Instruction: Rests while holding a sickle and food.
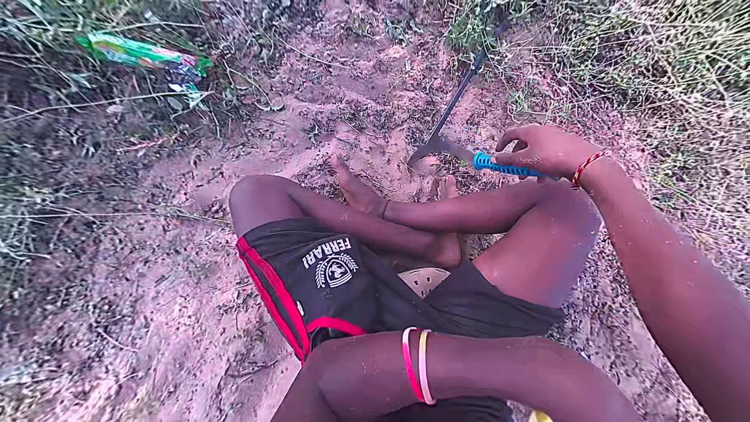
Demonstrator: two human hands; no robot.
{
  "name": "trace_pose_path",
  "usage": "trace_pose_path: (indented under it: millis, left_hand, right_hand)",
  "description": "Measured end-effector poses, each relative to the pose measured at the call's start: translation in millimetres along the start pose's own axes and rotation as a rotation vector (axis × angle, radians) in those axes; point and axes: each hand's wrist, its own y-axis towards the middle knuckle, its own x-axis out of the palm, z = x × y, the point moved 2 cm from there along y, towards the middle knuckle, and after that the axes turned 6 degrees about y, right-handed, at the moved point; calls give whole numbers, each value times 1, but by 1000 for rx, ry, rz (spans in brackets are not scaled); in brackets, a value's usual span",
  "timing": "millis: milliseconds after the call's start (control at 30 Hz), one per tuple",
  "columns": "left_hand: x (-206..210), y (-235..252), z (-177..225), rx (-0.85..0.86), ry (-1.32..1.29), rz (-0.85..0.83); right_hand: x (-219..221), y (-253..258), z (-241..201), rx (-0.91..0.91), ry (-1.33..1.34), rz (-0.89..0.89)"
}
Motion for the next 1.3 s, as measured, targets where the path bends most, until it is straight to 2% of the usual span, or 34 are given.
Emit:
trace_pose_path:
  millis: [33, 67, 100, 133, 200, 300, 400, 467, 567, 633, 700, 733, 767, 800, 833, 900, 933, 967, 1033, 1067, 1200, 1300]
  left_hand:
    - [-29, -19, 11, -68, -12, -64]
    - [-63, -30, 31, -226, -15, -183]
    - [-100, -31, 58, -484, -3, -316]
    - [-128, -37, 69, -617, 45, -398]
    - [-163, -62, 69, -605, 21, -385]
    - [-193, -99, 56, -629, -130, -260]
    - [-219, -131, 39, -819, -245, -226]
    - [-226, -152, 17, -902, -314, -171]
    - [-225, -168, -7, -927, -387, -159]
    - [-224, -158, -4, -952, -349, -148]
    - [-219, -144, 20, -975, -282, -35]
    - [-217, -144, 27, -929, -230, 27]
    - [-216, -153, 17, -807, -188, 37]
    - [-220, -167, -5, -632, -182, -62]
    - [-223, -163, -3, -767, -130, -140]
    - [-221, -142, 21, -1195, 19, -147]
    - [-221, -137, 26, -1295, 61, -145]
    - [-221, -136, 25, -1289, 36, -163]
    - [-224, -148, 4, -1073, -111, -274]
    - [-222, -157, -11, -1017, -167, -300]
    - [-219, -167, -27, -1098, -199, -344]
    - [-218, -166, -27, -1115, -153, -354]
  right_hand:
    - [10, -13, 7, -13, -9, 16]
    - [22, -28, 12, -34, -29, 40]
    - [33, -44, 11, -21, -68, 38]
    - [43, -59, 7, 5, -103, 21]
    - [62, -80, 0, 58, -84, -11]
    - [78, -98, -16, 123, -65, -44]
    - [87, -109, -37, 134, -68, -65]
    - [93, -116, -53, 103, -97, -72]
    - [99, -124, -79, 54, -91, -100]
    - [95, -124, -93, 29, -85, -133]
    - [85, -120, -103, 14, -81, -175]
    - [80, -116, -106, 8, -80, -175]
    - [75, -111, -108, 11, -78, -175]
    - [70, -108, -111, 14, -83, -173]
    - [67, -105, -113, 19, -86, -172]
    - [66, -104, -116, 22, -80, -172]
    - [68, -106, -115, 23, -75, -167]
    - [69, -108, -114, 30, -72, -165]
    - [73, -110, -105, 53, -49, -141]
    - [76, -111, -97, 69, -22, -119]
    - [101, -122, -50, 165, 298, -83]
    - [141, -127, -9, 281, 835, -267]
